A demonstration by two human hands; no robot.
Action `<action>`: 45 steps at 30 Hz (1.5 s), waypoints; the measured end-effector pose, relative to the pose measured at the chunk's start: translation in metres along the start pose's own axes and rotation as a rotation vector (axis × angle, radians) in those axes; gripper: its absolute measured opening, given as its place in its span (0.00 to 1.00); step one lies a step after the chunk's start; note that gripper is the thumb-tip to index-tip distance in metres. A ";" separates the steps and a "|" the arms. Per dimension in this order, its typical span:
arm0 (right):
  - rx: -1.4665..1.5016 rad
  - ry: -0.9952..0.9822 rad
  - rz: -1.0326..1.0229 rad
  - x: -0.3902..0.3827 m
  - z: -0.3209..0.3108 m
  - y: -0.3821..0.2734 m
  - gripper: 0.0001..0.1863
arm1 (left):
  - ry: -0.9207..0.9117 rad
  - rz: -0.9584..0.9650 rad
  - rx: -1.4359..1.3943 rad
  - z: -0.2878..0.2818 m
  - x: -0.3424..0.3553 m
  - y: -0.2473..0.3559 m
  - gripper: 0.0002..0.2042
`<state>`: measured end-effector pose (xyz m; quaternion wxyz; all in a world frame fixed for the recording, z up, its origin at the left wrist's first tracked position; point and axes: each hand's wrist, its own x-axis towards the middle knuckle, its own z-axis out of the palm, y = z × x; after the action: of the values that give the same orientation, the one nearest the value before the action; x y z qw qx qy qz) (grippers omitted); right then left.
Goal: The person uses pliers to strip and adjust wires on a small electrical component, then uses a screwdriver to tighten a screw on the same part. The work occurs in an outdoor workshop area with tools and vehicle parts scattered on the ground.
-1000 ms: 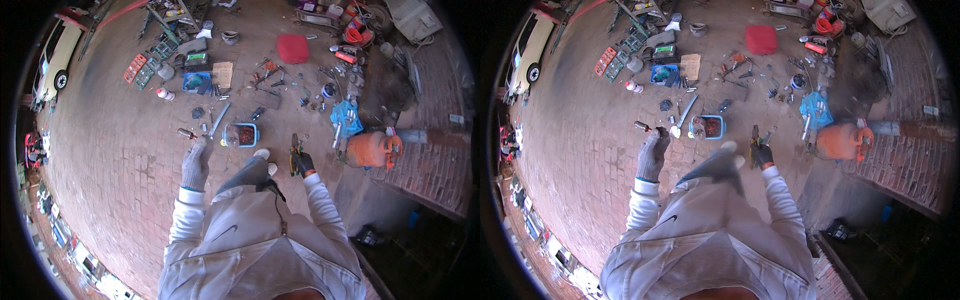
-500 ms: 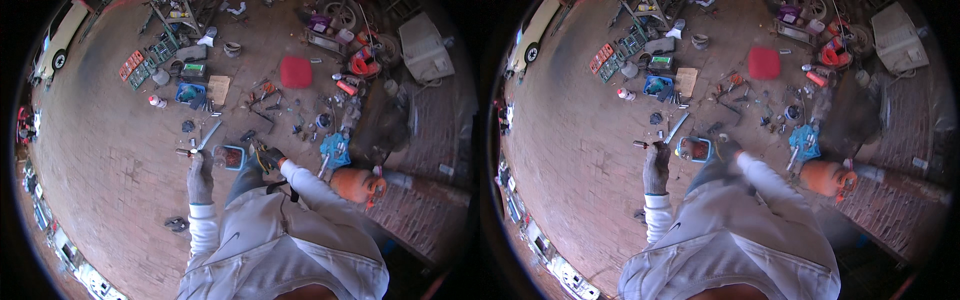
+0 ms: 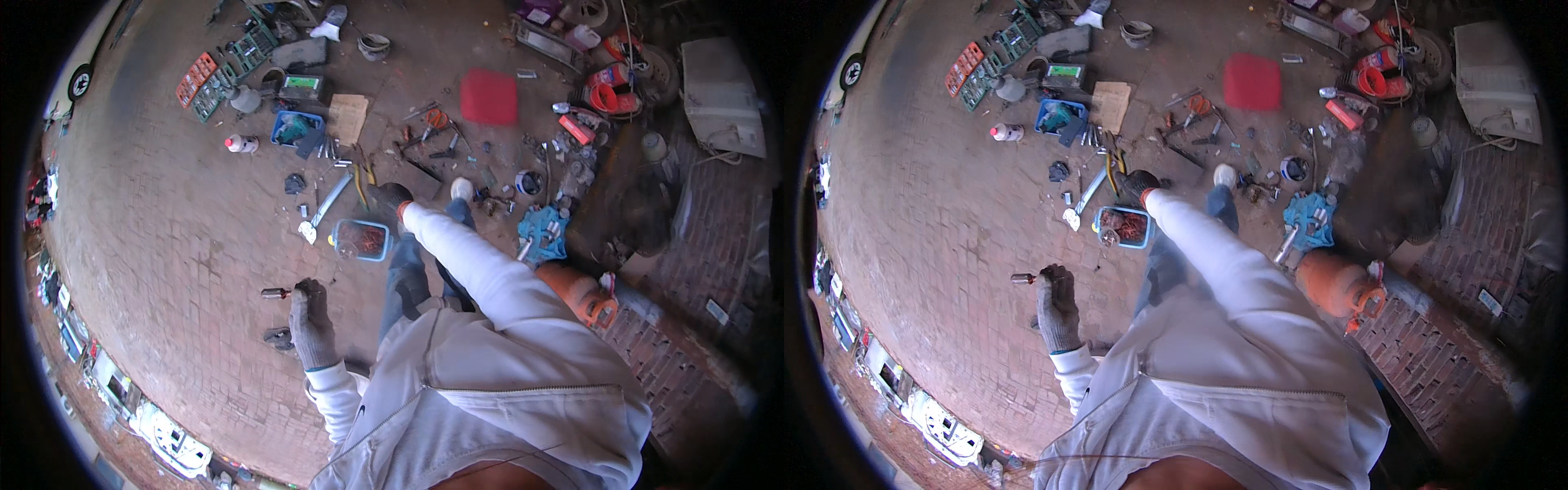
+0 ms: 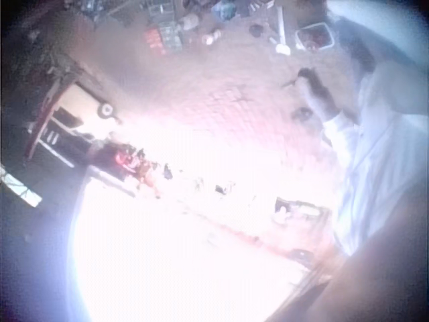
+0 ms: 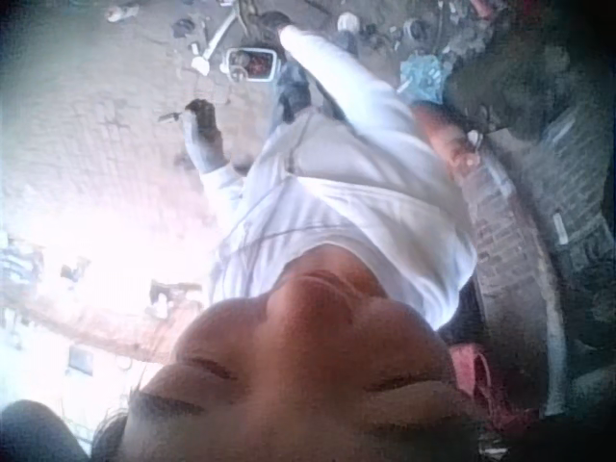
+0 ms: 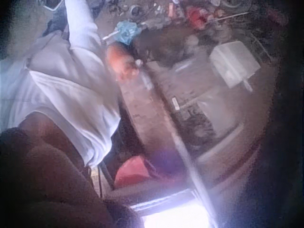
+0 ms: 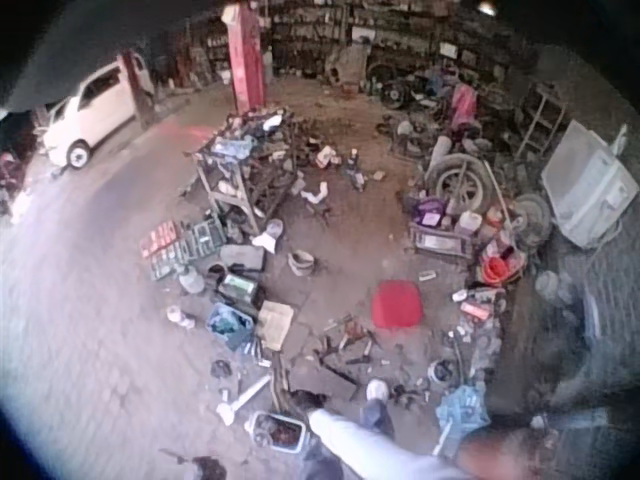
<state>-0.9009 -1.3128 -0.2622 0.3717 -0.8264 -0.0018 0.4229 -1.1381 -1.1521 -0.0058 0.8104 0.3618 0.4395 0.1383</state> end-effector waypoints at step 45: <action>-0.145 0.182 -0.872 0.201 -0.500 -0.463 0.13 | -0.372 0.777 1.063 0.593 0.453 0.159 0.20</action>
<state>-0.2777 -1.2200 0.0658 0.4549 -0.8063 -0.3466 0.1512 -0.3809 -1.0713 0.0383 0.4764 0.8598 0.1393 0.1200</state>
